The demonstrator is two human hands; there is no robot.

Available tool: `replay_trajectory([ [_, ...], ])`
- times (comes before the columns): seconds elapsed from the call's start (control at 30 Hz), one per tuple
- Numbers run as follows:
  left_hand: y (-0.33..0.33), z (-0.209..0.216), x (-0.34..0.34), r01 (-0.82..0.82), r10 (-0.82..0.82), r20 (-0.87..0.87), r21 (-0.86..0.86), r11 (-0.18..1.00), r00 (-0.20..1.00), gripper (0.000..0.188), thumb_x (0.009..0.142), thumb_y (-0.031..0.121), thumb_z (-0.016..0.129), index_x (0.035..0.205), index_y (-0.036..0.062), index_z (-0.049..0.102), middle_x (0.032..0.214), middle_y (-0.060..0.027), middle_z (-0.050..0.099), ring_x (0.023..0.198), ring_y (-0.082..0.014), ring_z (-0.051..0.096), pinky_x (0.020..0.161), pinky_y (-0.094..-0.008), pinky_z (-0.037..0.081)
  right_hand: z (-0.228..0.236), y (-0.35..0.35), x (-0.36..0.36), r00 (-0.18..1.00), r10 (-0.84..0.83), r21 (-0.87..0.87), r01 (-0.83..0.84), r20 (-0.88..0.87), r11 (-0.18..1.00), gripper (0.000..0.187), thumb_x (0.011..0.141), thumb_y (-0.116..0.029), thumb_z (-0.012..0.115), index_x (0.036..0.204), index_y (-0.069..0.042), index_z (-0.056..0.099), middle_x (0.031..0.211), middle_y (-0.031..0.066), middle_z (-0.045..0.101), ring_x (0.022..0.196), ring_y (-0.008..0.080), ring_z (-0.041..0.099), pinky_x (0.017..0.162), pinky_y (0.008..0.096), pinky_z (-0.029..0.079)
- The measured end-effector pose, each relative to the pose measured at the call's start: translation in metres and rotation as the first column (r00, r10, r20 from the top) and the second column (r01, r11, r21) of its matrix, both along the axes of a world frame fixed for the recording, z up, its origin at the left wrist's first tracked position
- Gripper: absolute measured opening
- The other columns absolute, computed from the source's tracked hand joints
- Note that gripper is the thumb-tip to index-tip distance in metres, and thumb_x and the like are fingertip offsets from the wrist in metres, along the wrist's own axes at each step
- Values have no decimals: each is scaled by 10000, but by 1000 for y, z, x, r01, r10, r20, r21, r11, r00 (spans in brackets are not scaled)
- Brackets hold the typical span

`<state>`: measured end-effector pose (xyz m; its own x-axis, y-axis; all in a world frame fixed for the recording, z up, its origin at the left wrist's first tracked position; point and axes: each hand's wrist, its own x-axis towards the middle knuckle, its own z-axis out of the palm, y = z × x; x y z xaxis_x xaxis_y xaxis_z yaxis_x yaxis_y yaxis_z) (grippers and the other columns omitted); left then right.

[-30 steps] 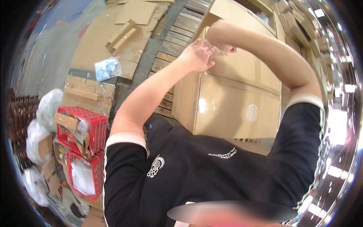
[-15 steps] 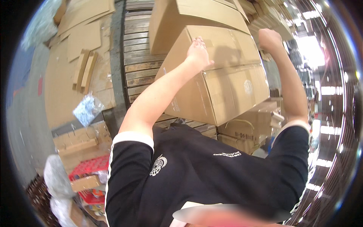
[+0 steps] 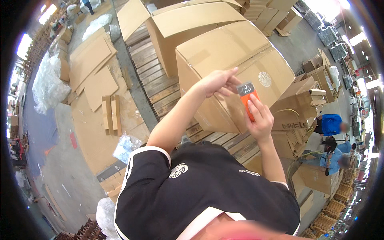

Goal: The person repeatedly folds and seals cardboard boxes using a handheld tape dispenser. They apply tape to the seams, press the tape down, and move to the next box on a wooden pallet in a warehouse setting.

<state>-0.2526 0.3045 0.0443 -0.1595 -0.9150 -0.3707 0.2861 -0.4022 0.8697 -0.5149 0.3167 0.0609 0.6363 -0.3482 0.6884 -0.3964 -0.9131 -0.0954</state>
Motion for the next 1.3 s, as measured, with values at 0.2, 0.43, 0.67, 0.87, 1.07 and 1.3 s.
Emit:
replay_trajectory([
  [0.2,19,-9,-24,-58,59,-110,8,998,992,491,1137,407,569,1137,-39,774,1069,-123,798,957,-187,772,823,-283,624,-26,17,-30,987,34,48,-42,155,998,419,746,11,845,1157,0,763,1313,147,770,776,300,703,700,379,589],
  [0.43,56,-46,-51,-79,80,-249,14,997,965,128,999,138,796,1016,28,732,951,-28,759,867,-120,735,803,-288,615,-35,56,-45,962,100,157,-143,254,977,367,768,-14,844,1125,-12,761,1299,138,768,749,292,691,679,362,579],
  [0.67,55,-52,-49,-89,167,326,-242,966,930,96,980,111,790,984,16,778,878,-44,766,824,-112,711,774,-284,579,-33,75,-59,986,84,246,-119,146,962,389,744,14,855,1118,-17,751,1329,167,763,726,282,678,658,364,572],
  [0.87,-11,-39,177,-504,690,697,-533,680,193,238,929,233,812,953,-3,794,837,-113,789,766,-232,738,734,-370,578,-23,99,-68,984,34,320,-91,177,943,428,697,6,858,1114,-34,770,1327,118,778,656,243,616,620,333,541],
  [1.07,-42,-126,255,-446,680,664,-530,721,310,296,909,274,840,979,-8,783,886,-122,784,807,-215,716,774,-355,563,-30,96,-36,986,-46,371,-16,158,928,428,704,16,856,1121,-30,773,1301,146,783,711,258,664,668,349,570],
  [1.3,-49,-140,250,-513,661,576,-426,745,481,356,928,342,878,955,7,760,816,-22,716,711,-110,617,654,-296,488,-30,93,-30,985,-118,439,50,129,897,410,727,20,856,1126,-22,773,1300,155,782,786,263,711,725,350,593],
])
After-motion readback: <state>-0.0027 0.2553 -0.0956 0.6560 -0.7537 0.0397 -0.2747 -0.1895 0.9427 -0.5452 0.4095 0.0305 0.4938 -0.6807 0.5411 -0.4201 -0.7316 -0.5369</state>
